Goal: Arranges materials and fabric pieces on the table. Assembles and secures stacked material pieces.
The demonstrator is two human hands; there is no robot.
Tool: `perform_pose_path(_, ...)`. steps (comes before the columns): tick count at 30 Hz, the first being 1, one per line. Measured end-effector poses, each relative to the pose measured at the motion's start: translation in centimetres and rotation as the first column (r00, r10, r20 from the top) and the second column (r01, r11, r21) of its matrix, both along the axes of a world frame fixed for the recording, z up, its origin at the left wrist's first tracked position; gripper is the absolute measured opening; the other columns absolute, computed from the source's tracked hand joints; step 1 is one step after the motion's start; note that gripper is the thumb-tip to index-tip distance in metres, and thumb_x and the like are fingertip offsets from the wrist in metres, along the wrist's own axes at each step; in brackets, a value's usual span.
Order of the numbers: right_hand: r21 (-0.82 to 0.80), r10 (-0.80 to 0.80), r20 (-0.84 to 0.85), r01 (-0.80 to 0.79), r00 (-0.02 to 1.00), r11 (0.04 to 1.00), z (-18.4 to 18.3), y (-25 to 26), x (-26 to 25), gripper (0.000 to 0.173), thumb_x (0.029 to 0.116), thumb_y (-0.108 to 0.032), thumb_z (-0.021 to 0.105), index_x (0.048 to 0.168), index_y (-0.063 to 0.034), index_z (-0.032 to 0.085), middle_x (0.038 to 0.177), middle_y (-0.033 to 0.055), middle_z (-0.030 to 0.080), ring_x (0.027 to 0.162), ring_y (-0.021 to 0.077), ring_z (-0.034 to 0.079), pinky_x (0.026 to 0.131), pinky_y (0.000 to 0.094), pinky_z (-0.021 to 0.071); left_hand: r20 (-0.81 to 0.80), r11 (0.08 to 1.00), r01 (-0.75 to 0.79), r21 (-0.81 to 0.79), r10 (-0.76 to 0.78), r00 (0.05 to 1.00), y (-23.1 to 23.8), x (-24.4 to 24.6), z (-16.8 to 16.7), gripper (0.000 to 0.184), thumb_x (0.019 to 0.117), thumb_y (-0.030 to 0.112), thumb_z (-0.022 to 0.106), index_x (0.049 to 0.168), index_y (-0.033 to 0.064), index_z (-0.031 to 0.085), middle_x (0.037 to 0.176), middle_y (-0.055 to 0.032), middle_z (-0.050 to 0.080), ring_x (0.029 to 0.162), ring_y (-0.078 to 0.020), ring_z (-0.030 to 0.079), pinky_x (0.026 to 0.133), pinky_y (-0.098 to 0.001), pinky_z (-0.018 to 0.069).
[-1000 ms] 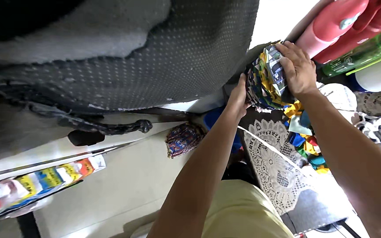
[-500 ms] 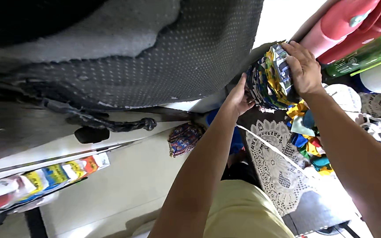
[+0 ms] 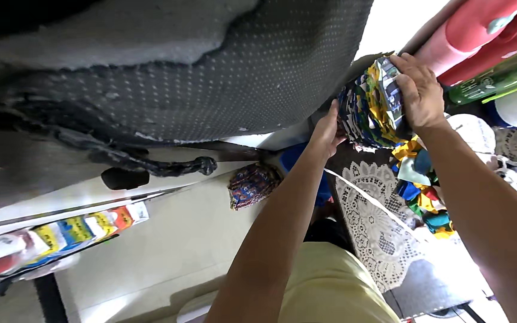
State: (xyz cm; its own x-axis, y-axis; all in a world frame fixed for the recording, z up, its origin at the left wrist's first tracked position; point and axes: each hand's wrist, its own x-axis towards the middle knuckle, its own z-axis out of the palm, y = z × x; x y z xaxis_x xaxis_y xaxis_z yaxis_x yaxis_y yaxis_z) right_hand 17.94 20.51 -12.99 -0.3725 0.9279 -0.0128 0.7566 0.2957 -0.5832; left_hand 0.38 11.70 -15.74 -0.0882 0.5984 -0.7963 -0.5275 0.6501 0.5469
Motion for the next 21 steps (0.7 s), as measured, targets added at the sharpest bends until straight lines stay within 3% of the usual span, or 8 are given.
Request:
perform_pose_path(3, -0.005, 0.001, 0.003, -0.001, 1.0, 1.0, 0.0, 0.0, 0.0, 0.055, 0.1058, -0.042, 0.026, 0.151, -0.0275, 0.053, 0.161, 0.0049, 0.043, 0.151, 0.03, 0.034, 0.115, 0.0652, 0.025, -0.024, 0.997, -0.04, 0.059, 0.041, 0.999, -0.2, 0.4, -0.3, 0.063, 0.1085, 0.053, 0.032, 0.148, 0.0047, 0.043, 0.138, -0.0203, 0.054, 0.122, -0.0289, 0.058, 0.099, -0.0451, 0.0517)
perform_pose_path(4, -0.008, 0.002, 0.002, -0.002, 1.0, 1.0, 0.1, 0.0, 0.1, 0.055, 0.1058, -0.042, 0.025, 0.151, -0.0267, 0.053, 0.161, 0.0053, 0.043, 0.151, 0.0305, 0.034, 0.114, 0.0655, 0.0249, -0.037, 0.997, -0.053, 0.063, 0.056, 0.998, -0.2, 0.5, -0.7, 0.063, 0.1084, 0.053, 0.034, 0.149, 0.0053, 0.04, 0.136, -0.0208, 0.055, 0.119, -0.0291, 0.06, 0.096, -0.0449, 0.0532)
perform_pose_path(6, -0.009, 0.001, -0.005, -0.001, 1.0, 1.0, 0.0, 0.0, 0.1, 0.055, 0.1058, -0.042, 0.025, 0.151, -0.0266, 0.053, 0.161, 0.0051, 0.043, 0.151, 0.0306, 0.034, 0.114, 0.066, 0.0252, -0.039, 0.996, -0.077, 0.05, 0.079, 0.996, 0.0, 0.4, -1.1, 0.065, 0.1073, 0.056, 0.034, 0.143, 0.0036, 0.046, 0.125, -0.0198, 0.06, 0.107, -0.0268, 0.064, 0.089, -0.0423, 0.0552)
perform_pose_path(9, -0.015, 0.001, -0.012, -0.002, 1.0, 1.0, 0.0, 0.1, 0.3, 0.055, 0.1058, -0.043, 0.025, 0.151, -0.0285, 0.053, 0.161, 0.0045, 0.043, 0.151, 0.03, 0.033, 0.114, 0.0664, 0.0241, -0.001, 1.0, -0.028, 0.012, 0.028, 1.0, 0.2, 0.1, -0.9, 0.071, 0.1064, 0.06, 0.029, 0.135, 0.0002, 0.053, 0.12, -0.0179, 0.062, 0.106, -0.024, 0.063, 0.092, -0.0405, 0.0523)
perform_pose_path(11, -0.02, 0.008, -0.006, -0.008, 1.0, 1.0, 0.0, 0.2, 0.3, 0.055, 0.1057, -0.043, 0.025, 0.151, -0.0286, 0.053, 0.161, 0.0044, 0.043, 0.151, 0.0296, 0.033, 0.115, 0.0665, 0.0235, 0.001, 1.0, -0.018, 0.007, 0.018, 1.0, 0.3, 0.2, -0.9, 0.071, 0.1061, 0.061, 0.028, 0.133, 0.0008, 0.053, 0.123, -0.017, 0.06, 0.109, -0.0238, 0.061, 0.094, -0.0409, 0.0504)
perform_pose_path(14, -0.036, 0.022, 0.01, -0.022, 1.0, 0.999, 0.0, 0.6, 0.4, 0.056, 0.1051, -0.043, 0.025, 0.151, -0.0295, 0.052, 0.161, 0.0038, 0.043, 0.151, 0.0294, 0.033, 0.115, 0.0664, 0.0236, 0.042, 0.998, -0.02, 0.059, 0.018, 0.999, 0.0, 0.6, -1.1, 0.071, 0.106, 0.061, 0.029, 0.146, 0.0048, 0.047, 0.143, -0.0171, 0.052, 0.13, -0.0262, 0.053, 0.107, -0.0458, 0.0453)
perform_pose_path(21, -0.039, 0.077, -0.027, -0.079, 0.997, 0.996, 0.1, 1.2, 0.8, 0.054, 0.1052, -0.039, 0.027, 0.15, -0.0249, 0.054, 0.159, 0.0049, 0.046, 0.15, 0.0282, 0.036, 0.117, 0.0617, 0.0275, 0.228, 0.975, -0.154, 0.161, 0.115, 0.967, -0.6, 1.9, -1.8, 0.066, 0.1057, 0.061, 0.024, 0.139, 0.0106, 0.05, 0.122, -0.0097, 0.064, 0.11, -0.0205, 0.064, 0.092, -0.0418, 0.0544)
